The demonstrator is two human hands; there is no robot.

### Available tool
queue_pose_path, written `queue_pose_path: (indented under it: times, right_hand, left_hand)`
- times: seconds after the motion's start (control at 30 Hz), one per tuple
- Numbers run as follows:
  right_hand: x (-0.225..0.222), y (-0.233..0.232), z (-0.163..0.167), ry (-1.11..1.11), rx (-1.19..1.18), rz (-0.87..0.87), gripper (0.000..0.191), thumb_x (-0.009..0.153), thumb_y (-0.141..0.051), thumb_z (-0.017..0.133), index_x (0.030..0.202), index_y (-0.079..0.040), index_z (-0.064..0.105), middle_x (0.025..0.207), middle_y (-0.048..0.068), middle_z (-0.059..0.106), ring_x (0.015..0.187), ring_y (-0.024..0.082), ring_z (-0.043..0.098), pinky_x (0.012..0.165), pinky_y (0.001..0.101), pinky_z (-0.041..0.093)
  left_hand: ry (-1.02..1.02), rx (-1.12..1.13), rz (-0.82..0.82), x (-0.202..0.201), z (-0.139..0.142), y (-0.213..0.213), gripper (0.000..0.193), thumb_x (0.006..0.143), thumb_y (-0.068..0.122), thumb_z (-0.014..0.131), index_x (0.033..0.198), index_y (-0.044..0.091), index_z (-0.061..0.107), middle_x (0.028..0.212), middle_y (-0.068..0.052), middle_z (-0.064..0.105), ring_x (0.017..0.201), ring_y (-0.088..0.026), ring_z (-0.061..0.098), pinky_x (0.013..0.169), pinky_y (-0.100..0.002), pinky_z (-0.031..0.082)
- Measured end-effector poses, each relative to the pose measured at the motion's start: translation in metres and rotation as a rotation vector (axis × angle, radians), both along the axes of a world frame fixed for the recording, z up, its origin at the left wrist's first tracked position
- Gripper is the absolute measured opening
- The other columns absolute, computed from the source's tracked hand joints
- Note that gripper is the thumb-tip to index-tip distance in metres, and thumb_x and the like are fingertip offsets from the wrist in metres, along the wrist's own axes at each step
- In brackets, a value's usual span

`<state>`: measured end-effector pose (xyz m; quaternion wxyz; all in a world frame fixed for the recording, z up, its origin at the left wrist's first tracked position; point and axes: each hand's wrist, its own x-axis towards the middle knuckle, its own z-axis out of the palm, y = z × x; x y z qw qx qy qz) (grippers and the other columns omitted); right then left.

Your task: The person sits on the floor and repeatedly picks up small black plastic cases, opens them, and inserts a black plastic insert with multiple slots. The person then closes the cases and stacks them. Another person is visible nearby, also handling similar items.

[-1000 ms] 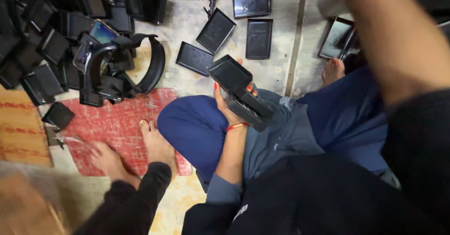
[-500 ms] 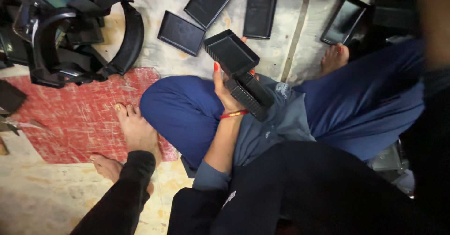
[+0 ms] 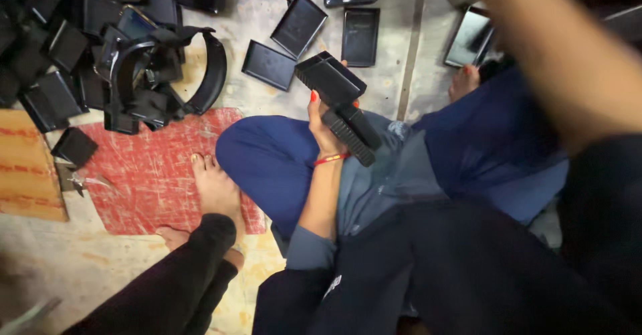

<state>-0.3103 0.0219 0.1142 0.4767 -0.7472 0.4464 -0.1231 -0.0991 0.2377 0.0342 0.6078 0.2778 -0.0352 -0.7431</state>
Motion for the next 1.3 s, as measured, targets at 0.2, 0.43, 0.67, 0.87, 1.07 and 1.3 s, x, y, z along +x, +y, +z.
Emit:
queue_pose_path:
  times: [0.2, 0.43, 0.67, 0.87, 1.07, 1.3]
  right_hand:
    - [0.005, 0.136, -0.015, -0.563, 0.485, -0.155, 0.054, 0.102, -0.020, 0.055, 0.154, -0.021, 0.039, 0.121, 0.003, 0.057, 0.103, 0.009, 0.059, 0.083, 0.0273, 0.056]
    - [0.017, 0.161, -0.003, -0.411, 0.202, -0.055, 0.054, 0.102, -0.038, 0.071, 0.140, -0.009, 0.046, 0.121, 0.010, 0.068, 0.105, 0.011, 0.064, 0.083, 0.0281, 0.055]
    - [0.020, 0.170, 0.020, -0.463, 0.200, -0.098, 0.067, 0.090, -0.028, 0.061, 0.151, -0.011, 0.041, 0.124, 0.009, 0.059, 0.099, 0.016, 0.063, 0.080, 0.0324, 0.051]
    - [0.014, 0.171, 0.025, -0.637, -0.018, -0.118, 0.053, 0.101, -0.029, 0.045, 0.147, -0.006, 0.054, 0.133, 0.014, 0.062, 0.126, 0.024, 0.060, 0.112, 0.0355, 0.044]
    - [0.024, 0.184, 0.038, -0.611, -0.203, -0.081, 0.054, 0.106, -0.040, 0.052, 0.145, -0.002, 0.054, 0.139, 0.019, 0.060, 0.123, 0.028, 0.063, 0.092, 0.0345, 0.052]
    - [0.024, 0.183, 0.030, -0.529, -0.140, -0.046, 0.061, 0.103, -0.044, 0.053, 0.150, -0.005, 0.054, 0.136, 0.017, 0.062, 0.115, 0.028, 0.065, 0.094, 0.0351, 0.052]
  left_hand:
    - [-0.013, -0.008, -0.176, 0.002, 0.000, 0.023, 0.068, 0.106, 0.059, 0.047, 0.121, -0.006, 0.057, 0.094, -0.016, 0.068, 0.078, -0.024, 0.067, 0.072, -0.038, 0.056]
    - [-0.418, -0.012, -0.218, 0.015, 0.056, 0.042, 0.041, 0.104, 0.035, 0.055, 0.127, 0.002, 0.061, 0.111, -0.009, 0.067, 0.096, -0.018, 0.065, 0.085, -0.032, 0.053]
    - [-0.700, 0.051, -0.195, 0.025, 0.068, 0.058, 0.046, 0.104, 0.032, 0.060, 0.133, -0.003, 0.061, 0.122, -0.006, 0.064, 0.112, -0.016, 0.059, 0.101, -0.030, 0.045]
    - [-0.850, -0.128, -0.239, 0.022, 0.080, 0.050, 0.047, 0.106, 0.028, 0.057, 0.138, -0.006, 0.059, 0.131, -0.008, 0.065, 0.123, -0.015, 0.058, 0.110, -0.027, 0.041]
    - [-1.096, -0.210, -0.293, 0.005, 0.105, 0.043, 0.045, 0.105, 0.024, 0.056, 0.138, -0.007, 0.059, 0.123, -0.009, 0.069, 0.115, -0.014, 0.060, 0.105, -0.028, 0.046]
    - [-1.034, -0.216, -0.282, 0.001, 0.110, 0.045, 0.044, 0.105, 0.023, 0.055, 0.138, -0.007, 0.058, 0.127, -0.008, 0.068, 0.117, -0.014, 0.060, 0.106, -0.027, 0.045]
